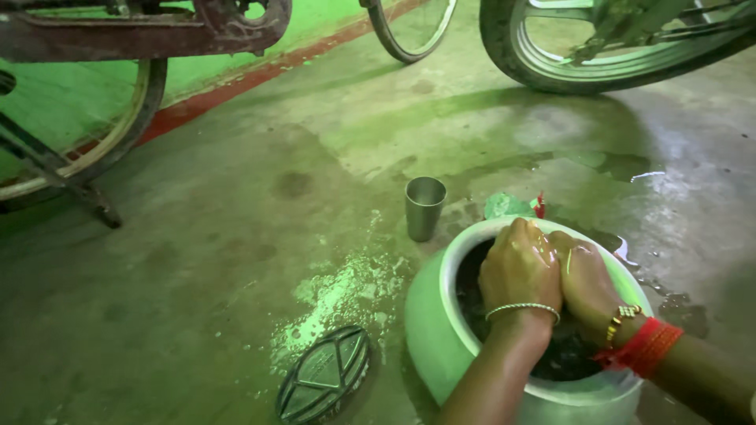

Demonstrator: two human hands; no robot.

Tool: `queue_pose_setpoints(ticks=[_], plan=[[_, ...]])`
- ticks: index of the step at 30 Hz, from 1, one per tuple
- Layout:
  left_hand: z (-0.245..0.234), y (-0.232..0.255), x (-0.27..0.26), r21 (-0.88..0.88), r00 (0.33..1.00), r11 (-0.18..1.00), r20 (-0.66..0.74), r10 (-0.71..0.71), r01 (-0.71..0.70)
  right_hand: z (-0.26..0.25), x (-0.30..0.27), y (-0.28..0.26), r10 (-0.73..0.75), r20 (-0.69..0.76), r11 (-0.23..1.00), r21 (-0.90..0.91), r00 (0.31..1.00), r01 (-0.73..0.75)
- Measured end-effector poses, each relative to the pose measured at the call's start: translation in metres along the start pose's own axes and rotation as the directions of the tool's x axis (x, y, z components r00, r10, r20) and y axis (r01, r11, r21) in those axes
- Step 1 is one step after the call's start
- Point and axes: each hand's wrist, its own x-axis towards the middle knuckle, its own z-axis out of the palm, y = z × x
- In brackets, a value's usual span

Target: The person scrubs a wet concrete floor using a dark cloth and water from a white pot. They repeatedly dip the cloth into the pot and scrub the floor surface, moving around a bicycle and a motorcycle parked in the room.

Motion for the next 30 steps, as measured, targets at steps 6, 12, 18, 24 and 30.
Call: queue_pose_setpoints(ticks=[6, 12, 18, 24, 30], plan=[[-0.019, 0.004, 0.014, -0.109, 0.995, 0.989, 0.009, -0.095, 0.096, 0.004, 0.012, 0.015, -0.654, 0.044, 0.551, -0.656, 0.755, 0.515], [-0.110, -0.029, 0.067, -0.062, 0.999, 0.998, -0.035, -0.035, 0.033, 0.069, 0.015, -0.106, -0.257, 0.417, 0.945, -0.080, 0.872, 0.317], [-0.269, -0.113, 0.094, 0.328, 0.976, 0.931, -0.192, -0.103, 0.163, 0.200, -0.044, -0.148, 0.059, 0.660, 0.989, -0.139, 0.749, 0.044], [-0.346, -0.209, 0.042, 0.729, 0.975, 0.652, -0.099, -0.200, 0.208, 0.278, -0.106, -0.089, 0.187, 0.953, 0.253, -0.281, 0.238, 0.926], [-0.342, -0.229, -0.003, 0.761, 0.814, 0.525, -0.005, -0.581, 0.380, 0.286, -0.117, -0.090, 0.135, 0.954, 0.150, -0.286, 0.267, 0.946]])
